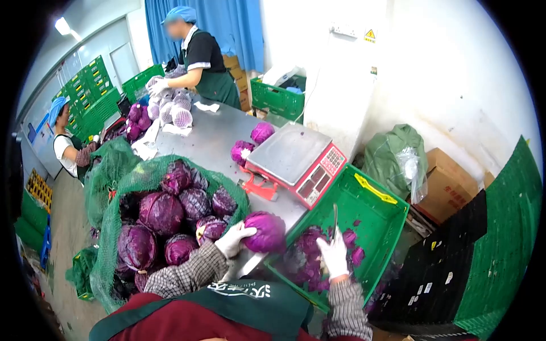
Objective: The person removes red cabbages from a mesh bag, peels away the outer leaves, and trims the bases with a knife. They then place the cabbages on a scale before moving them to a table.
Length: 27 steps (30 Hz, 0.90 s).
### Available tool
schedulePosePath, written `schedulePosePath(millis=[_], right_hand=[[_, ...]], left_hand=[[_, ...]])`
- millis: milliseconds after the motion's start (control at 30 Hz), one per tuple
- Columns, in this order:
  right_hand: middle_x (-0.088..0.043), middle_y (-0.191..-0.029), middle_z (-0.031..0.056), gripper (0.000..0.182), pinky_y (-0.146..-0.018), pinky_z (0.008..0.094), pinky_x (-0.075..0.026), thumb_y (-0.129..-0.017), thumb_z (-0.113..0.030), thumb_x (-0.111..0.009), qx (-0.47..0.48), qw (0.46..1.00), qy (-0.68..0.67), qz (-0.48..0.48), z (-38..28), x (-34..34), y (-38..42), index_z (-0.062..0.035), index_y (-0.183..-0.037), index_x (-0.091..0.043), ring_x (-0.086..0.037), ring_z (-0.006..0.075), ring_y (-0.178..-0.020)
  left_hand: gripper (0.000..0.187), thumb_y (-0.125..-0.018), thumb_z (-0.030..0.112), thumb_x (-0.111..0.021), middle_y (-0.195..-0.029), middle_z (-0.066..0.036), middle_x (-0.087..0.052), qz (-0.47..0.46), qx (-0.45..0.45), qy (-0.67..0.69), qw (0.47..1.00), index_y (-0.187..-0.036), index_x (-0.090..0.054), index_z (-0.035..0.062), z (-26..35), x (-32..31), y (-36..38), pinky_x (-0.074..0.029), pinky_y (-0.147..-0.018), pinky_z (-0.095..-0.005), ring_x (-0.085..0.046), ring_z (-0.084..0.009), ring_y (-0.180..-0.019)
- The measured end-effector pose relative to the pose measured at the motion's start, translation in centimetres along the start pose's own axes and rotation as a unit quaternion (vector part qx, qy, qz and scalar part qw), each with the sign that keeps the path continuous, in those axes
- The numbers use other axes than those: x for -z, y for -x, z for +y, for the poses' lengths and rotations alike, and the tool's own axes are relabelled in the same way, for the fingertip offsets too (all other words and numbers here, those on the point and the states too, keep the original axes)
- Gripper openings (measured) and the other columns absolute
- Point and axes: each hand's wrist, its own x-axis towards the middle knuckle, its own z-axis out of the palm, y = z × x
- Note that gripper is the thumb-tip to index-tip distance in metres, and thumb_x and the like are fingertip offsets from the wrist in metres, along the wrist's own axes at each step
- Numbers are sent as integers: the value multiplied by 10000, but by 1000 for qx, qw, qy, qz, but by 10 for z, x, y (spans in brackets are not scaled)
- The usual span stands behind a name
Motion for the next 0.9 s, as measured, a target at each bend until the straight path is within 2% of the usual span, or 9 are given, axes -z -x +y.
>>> schedulePosePath(millis=[67, 200, 333, 367, 400, 500, 633, 767, 900], right_hand=[[-632, -1122, 114, 648, -707, 271, -544, -837, -122, -720, -187, 971, -129, -71, -31, -9, 17, 13, -1387, -405, -619, 170, -967], [-613, -787, 28, 646, -500, 225, -437, -848, -259, -722, -4, 944, -245, -222, -87, -40, 38, -20, -1381, -445, -538, 78, -552], [-564, -706, 9, 678, -519, 223, -422, -809, -217, -754, 126, 959, -181, -180, -123, -41, 46, 3, -1375, -453, -518, 79, -535], [-557, -695, 8, 684, -518, 224, -420, -797, -188, -762, 171, 959, -152, -168, -123, -45, 46, 6, -1375, -451, -508, 76, -525], [-571, -859, 54, 684, -664, 255, -431, -784, -159, -769, 182, 959, -130, -175, -123, -49, 47, 6, -1368, -455, -536, 122, -718], [-529, -1297, 163, 688, -1022, 334, -394, -755, -94, -783, 212, 950, -98, -209, -118, -61, 49, 6, -1354, -460, -510, 234, -1212], [-544, -1313, 156, 617, -1000, 332, -411, -789, -85, -738, 227, 948, -23, -223, -118, -61, 41, 1, -1339, -474, -527, 225, -1187], [-627, -1227, 89, 518, -573, 210, -464, -871, -59, -640, 11, 964, -92, -250, -94, -56, 43, 7, -1353, -463, -542, 62, -624], [-644, -1185, 110, 488, -476, 182, -418, -933, -58, -577, -78, 966, -131, -210, -63, -46, 52, 29, -1384, -412, -492, 49, -515]], left_hand=[[651, -842, 159, -690, -1341, -124, -521, -67, 3, 134, 989, -1392, -381, -3, 4, -8, 13, -436, -1040, -401, -527, -250, -1224], [793, -785, 199, -728, -1407, -146, -456, -176, -38, 109, 977, -1435, -317, 5, 51, -45, 37, -364, -1098, -430, -469, -276, -1287], [955, -705, 369, -830, -1414, -161, -454, -174, -74, 9, 982, -1431, -326, 6, 92, -54, 54, -377, -1094, -456, -462, -286, -1297], [981, -732, 478, -791, -1459, -172, -395, -114, 46, 68, 990, -1452, -298, 28, 98, -60, 65, -378, -1083, -512, -425, -314, -1327], [994, -760, 581, -714, -1501, -178, -326, -316, 25, 168, 933, -1473, -262, 55, 85, -44, 66, -371, -1061, -582, -378, -347, -1355], [943, -817, 618, -604, -1520, -163, -300, -207, 30, 309, 928, -1493, -226, 78, 48, -26, 63, -323, -1099, -572, -337, -328, -1386], [585, -962, 411, -455, -1463, -134, -414, -80, 66, 330, 938, -1444, -369, 89, 38, -24, 59, -303, -1137, -484, -418, -280, -1335], [604, -873, 197, -644, -1303, -153, -544, -13, -117, 45, 992, -1392, -392, 20, 54, -42, 57, -381, -1090, -405, -501, -248, -1246], [798, -620, 266, -872, -1333, -171, -491, 100, -214, -395, 888, -1273, -494, 5, 37, -3, 49, -350, -1092, -375, -471, -296, -1252]])
